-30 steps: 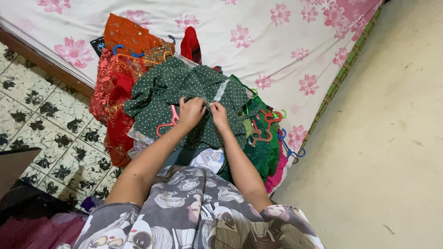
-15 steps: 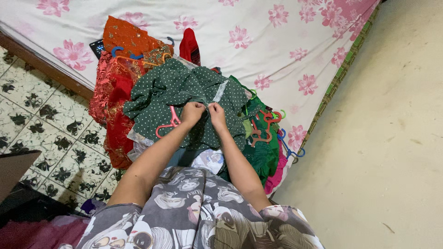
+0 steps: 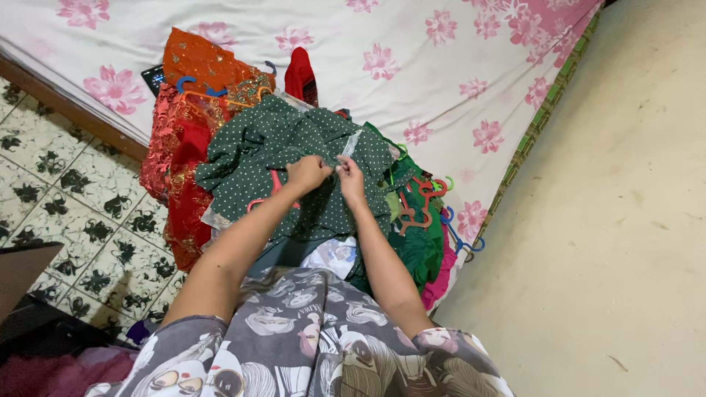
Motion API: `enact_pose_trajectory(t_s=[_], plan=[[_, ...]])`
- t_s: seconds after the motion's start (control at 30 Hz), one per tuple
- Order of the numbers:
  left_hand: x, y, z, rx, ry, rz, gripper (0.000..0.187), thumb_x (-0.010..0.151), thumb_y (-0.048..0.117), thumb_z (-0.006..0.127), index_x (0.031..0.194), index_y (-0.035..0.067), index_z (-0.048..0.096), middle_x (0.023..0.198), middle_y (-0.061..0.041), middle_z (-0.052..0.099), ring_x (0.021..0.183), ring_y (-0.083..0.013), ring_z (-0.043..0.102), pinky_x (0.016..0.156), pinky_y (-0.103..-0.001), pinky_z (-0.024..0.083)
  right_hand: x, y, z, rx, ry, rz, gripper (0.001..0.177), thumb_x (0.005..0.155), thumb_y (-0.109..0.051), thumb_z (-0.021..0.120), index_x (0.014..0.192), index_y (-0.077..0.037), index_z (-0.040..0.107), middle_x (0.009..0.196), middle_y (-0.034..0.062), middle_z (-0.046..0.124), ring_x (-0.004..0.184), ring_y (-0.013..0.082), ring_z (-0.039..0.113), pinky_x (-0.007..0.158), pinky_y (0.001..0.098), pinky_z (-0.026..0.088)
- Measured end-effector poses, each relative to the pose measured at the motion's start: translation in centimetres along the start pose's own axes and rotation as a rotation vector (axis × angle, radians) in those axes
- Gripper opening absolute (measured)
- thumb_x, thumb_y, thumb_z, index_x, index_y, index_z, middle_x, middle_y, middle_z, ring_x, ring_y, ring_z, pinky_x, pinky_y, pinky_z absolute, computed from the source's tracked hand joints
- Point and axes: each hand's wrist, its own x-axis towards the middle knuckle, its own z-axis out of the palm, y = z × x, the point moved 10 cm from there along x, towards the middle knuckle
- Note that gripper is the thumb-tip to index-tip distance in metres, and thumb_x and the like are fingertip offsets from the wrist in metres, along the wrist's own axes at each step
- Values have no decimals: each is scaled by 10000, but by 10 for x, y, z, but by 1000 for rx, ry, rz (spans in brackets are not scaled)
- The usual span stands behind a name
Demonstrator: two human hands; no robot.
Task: The person picks up garments from a pile on a bed, places each on a hanger, and hangs them in a wardrobe. The person handles a pink shirt, a green polka-dot dress, and a green top, moving each from the bed to the closet.
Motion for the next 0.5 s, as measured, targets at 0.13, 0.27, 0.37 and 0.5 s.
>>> enact_pose_trajectory(t_s=[0.13, 0.27, 0.37, 0.5], plan=[[9, -5, 19, 65, -40, -17, 292, 813, 412, 713, 924, 156, 797, 1015, -128, 760, 963, -340, 711, 984, -611, 402, 3, -12, -3, 188, 43, -53, 312, 965, 23, 629, 1272, -36, 623, 961, -2, 604, 857, 87, 563, 795, 239, 497], [19, -5, 32, -326, -63, -21, 241, 829, 332, 692, 897, 116, 773, 886, -92, 774, 807, -240, 724, 779, -422, 545, 1, -14, 2, 339, -48, 9, 346, 932, 36, 605, 1273, -26, 601, 971, 27, 638, 847, 112, 613, 779, 263, 528], [23, -1, 35, -473, -52, 26, 210, 876, 275, 699, 899, 74, 757, 833, -65, 759, 736, -169, 685, 692, -349, 531, 1, -4, 3, 337, -37, 153, 320, 940, -27, 630, 1256, -44, 590, 895, 51, 614, 763, 135, 606, 674, 271, 507], [25, 6, 43, -697, -117, 60, 165, 914, 196, 665, 905, 48, 738, 823, -27, 746, 716, -111, 664, 663, -287, 534, 5, -2, -21, -64, 173, 174, 240, 991, -235, 612, 1105, -33, 673, 990, -31, 645, 799, 84, 634, 581, 279, 536]])
